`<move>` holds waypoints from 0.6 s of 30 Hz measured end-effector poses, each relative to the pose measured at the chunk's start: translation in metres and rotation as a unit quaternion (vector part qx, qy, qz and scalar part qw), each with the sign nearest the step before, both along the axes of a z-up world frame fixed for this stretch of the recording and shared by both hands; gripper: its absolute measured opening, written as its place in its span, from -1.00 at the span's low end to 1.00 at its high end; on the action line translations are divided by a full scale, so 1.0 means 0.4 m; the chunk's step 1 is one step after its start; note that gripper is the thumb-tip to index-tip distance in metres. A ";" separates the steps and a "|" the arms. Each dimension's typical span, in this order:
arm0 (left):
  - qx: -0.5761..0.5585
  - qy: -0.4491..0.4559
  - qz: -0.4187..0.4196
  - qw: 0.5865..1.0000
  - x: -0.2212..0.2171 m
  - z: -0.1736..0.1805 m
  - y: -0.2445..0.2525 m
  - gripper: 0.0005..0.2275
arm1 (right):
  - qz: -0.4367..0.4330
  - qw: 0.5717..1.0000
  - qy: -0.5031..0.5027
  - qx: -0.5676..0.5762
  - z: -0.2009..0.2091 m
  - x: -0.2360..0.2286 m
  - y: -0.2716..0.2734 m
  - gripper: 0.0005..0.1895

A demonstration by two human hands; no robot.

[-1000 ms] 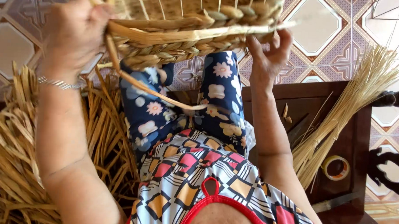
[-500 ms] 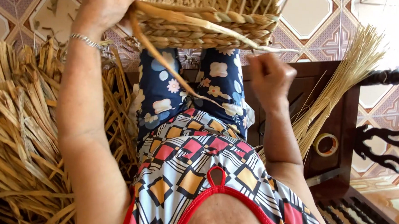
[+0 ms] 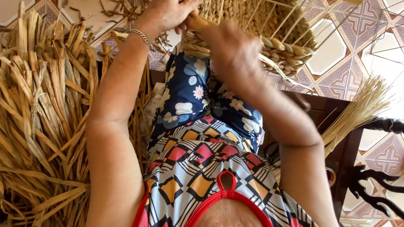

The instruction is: The person weaves a basket by hand, threading and wrapping dried plant fibers around the basket frame.

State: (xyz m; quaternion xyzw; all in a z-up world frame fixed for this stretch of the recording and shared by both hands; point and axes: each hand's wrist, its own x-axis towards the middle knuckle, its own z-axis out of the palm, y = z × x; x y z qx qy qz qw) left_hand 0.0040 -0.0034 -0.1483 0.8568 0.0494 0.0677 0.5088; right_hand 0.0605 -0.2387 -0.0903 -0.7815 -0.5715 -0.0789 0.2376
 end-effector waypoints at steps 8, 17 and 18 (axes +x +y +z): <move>0.087 -0.011 0.038 0.995 0.003 -0.123 0.004 -0.55 | -0.061 0.993 -0.072 -0.075 -0.152 0.184 -0.110 -0.61; 0.266 -0.318 0.168 0.894 -0.032 -0.038 -0.146 -0.84 | -0.118 0.992 0.033 0.004 -0.168 0.151 -0.143 -0.68; 0.298 -0.272 0.146 0.903 -0.025 -0.051 -0.155 -0.80 | -0.098 0.994 0.053 0.008 -0.158 0.151 -0.141 -0.70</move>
